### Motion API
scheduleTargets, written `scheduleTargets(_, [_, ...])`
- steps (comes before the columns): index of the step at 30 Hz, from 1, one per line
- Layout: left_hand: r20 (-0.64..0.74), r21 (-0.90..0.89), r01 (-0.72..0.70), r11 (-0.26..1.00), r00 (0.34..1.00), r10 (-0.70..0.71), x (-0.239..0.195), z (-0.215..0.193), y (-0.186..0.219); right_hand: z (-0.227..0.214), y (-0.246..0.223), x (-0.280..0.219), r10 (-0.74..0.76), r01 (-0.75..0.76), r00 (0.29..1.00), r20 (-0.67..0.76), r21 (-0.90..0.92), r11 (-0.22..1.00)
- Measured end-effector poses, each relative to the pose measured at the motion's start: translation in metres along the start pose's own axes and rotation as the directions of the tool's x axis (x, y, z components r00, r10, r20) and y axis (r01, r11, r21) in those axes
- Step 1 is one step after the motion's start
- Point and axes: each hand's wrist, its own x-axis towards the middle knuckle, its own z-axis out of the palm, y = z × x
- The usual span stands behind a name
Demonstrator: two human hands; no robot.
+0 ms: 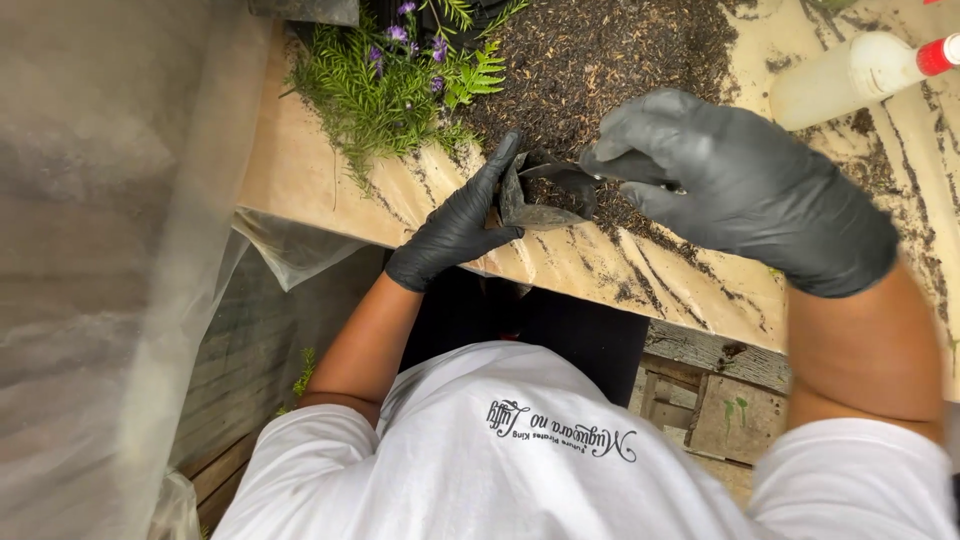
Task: The person fills black plastic nursery bags with soil using a small hand trowel. They then place small purple-flowered plants into the soil-filled bags, patting the soil down around the plants to secure them.
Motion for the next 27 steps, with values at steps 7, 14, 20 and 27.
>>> scheduleTargets(7, [0.002,0.09,0.0,0.996,1.0,0.0,0.004,0.004,0.011,0.101,-0.005,0.01,0.138,0.361,0.806,-0.576,0.662,0.657])
scheduleTargets(14, [-0.042,-0.041,-0.049,0.998,0.998,0.047,0.012,0.03,0.01,0.105,-0.031,-0.023,0.239,0.381,0.735,-0.635,0.678,0.629])
scheduleTargets(20, [-0.011,0.028,-0.071,0.997,0.997,0.071,0.014,0.032,0.017,0.099,-0.014,-0.023,0.096,0.364,0.665,-0.741,0.434,0.824])
scheduleTargets(27, [0.02,0.116,-0.056,0.992,0.998,0.054,0.012,0.027,0.006,0.11,-0.018,-0.052,0.309,0.379,0.582,-0.752,0.588,0.715])
